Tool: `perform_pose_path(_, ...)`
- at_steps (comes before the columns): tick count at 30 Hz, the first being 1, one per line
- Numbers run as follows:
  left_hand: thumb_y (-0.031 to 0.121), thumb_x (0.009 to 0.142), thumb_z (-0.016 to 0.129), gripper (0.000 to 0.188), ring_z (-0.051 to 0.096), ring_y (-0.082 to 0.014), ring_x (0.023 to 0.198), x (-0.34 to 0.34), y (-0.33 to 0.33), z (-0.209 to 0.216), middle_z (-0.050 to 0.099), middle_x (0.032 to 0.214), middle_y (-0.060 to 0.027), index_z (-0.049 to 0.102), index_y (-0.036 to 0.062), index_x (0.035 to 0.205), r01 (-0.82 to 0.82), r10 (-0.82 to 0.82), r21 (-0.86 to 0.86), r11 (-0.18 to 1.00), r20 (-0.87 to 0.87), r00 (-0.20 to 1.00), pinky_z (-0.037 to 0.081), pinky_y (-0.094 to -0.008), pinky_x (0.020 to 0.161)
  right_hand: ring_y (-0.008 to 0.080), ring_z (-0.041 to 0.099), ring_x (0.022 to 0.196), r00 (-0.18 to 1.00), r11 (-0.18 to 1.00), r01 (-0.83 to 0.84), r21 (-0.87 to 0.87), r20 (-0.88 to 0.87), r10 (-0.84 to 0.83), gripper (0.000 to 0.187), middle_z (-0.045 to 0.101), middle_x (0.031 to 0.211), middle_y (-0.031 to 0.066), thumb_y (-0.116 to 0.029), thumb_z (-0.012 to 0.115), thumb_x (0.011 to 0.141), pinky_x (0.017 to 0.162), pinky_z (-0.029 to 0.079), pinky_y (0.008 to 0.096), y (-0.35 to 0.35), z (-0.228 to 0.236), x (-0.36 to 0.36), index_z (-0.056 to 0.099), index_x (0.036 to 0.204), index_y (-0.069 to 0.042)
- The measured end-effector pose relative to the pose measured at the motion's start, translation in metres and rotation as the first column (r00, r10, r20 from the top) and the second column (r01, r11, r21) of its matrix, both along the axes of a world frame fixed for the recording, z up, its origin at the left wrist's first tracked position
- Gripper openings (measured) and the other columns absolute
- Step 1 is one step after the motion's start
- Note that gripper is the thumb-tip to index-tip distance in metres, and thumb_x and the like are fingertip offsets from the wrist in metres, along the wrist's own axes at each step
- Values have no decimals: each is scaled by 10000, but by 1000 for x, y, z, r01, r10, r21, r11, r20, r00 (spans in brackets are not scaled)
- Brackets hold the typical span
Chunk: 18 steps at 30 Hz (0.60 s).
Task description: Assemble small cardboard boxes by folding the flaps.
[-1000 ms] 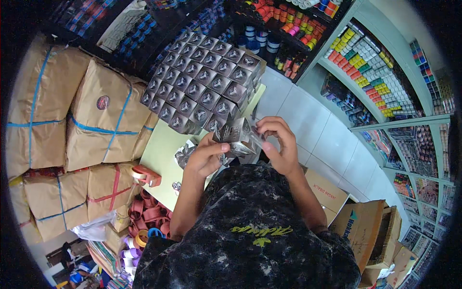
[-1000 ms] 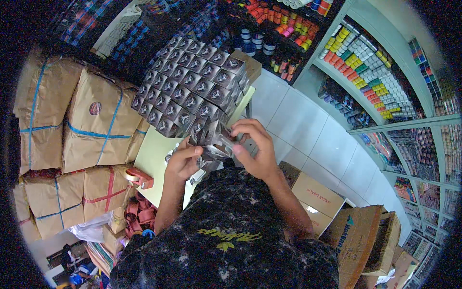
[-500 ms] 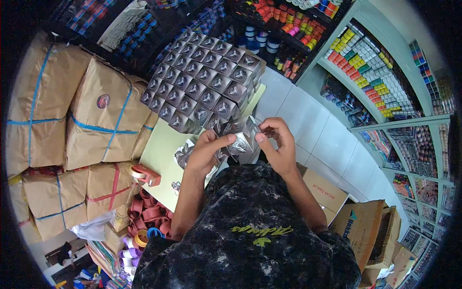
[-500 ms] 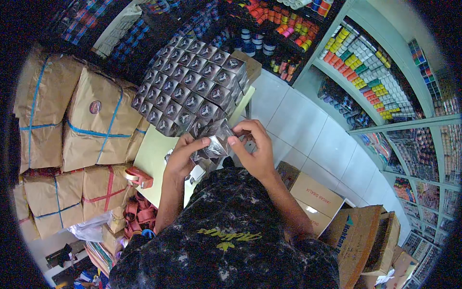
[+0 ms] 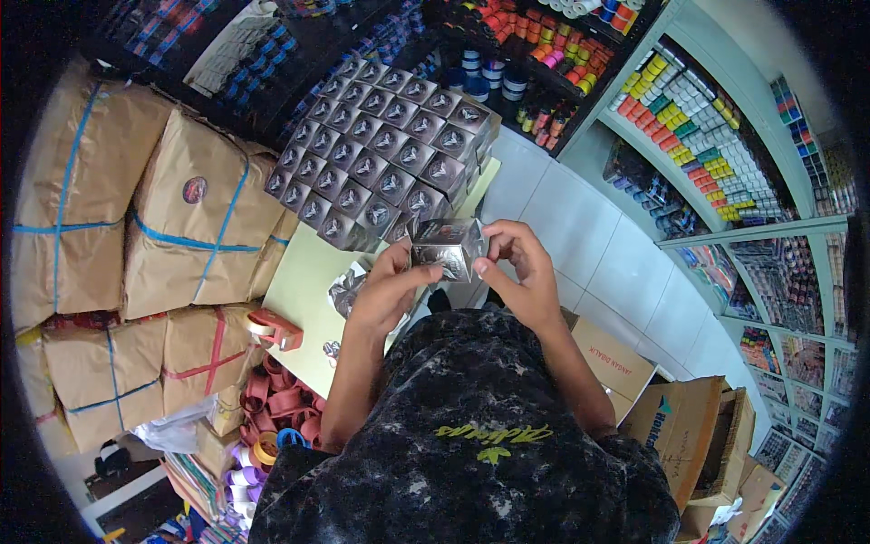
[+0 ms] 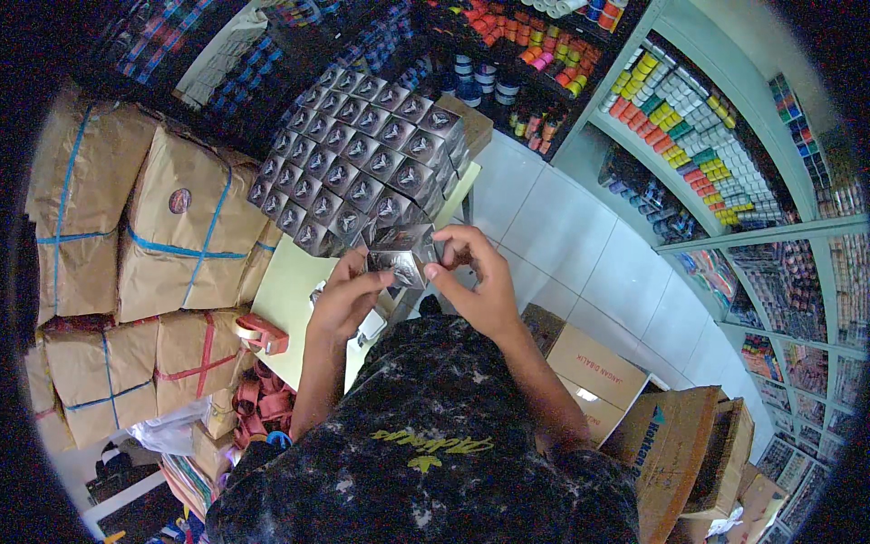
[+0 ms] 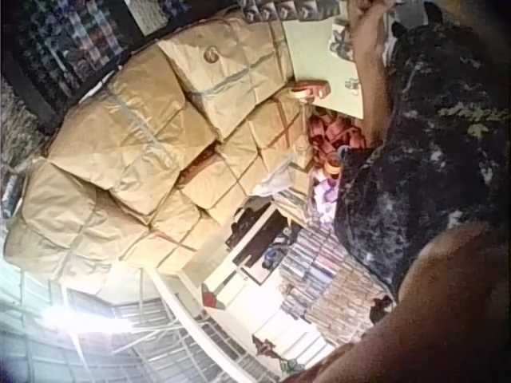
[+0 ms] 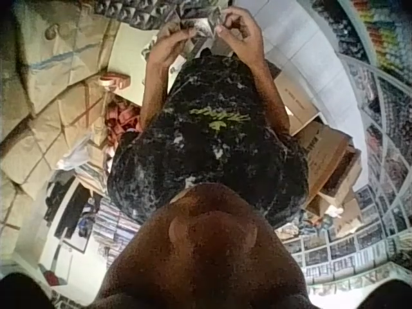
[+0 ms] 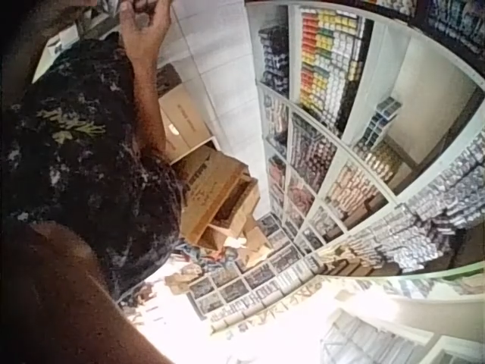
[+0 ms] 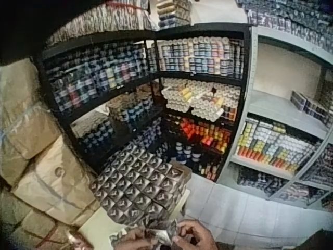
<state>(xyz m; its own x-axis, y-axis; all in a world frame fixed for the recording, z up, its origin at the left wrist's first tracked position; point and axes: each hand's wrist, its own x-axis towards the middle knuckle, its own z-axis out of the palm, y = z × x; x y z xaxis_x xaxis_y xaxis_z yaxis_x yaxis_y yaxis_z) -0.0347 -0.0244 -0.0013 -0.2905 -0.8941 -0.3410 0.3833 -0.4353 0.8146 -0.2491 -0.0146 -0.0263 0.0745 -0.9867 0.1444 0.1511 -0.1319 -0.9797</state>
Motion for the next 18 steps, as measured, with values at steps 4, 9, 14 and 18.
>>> perform_pose_path(4,24,870,754,378,650,-123,950,-2,2,-1,706,1075,-41,629,-12,1225,-5,5,2,1000,142,990,497,-281,898,95,552,853,999,999,-39,-7,-22,39,347,583,895,2,-9,730,890,796,461,276,0,5,-1,618,1218,-30)
perform_pose_path(9,35,868,763,377,649,-119,961,-5,3,-4,707,1088,-52,633,-4,1220,-36,38,-13,999,124,992,503,-275,874,96,563,811,989,995,-78,-56,-129,70,344,600,861,-3,18,709,895,777,456,283,0,12,2,609,1224,-9)
perform_pose_path(14,30,876,753,350,652,-128,974,-6,3,1,706,1094,-60,633,-9,1202,-30,28,17,999,124,992,502,-288,883,89,559,804,986,996,-36,-82,-166,22,364,599,857,-6,36,715,861,761,460,272,1,12,3,613,1205,-19)
perform_pose_path(18,12,880,740,362,660,-152,1003,-5,1,-4,703,1108,-83,613,-26,1217,-6,5,57,998,17,1000,501,-311,907,89,566,776,973,993,-14,-120,-231,-14,370,605,833,1,36,734,819,732,488,268,0,14,2,636,1171,-23)
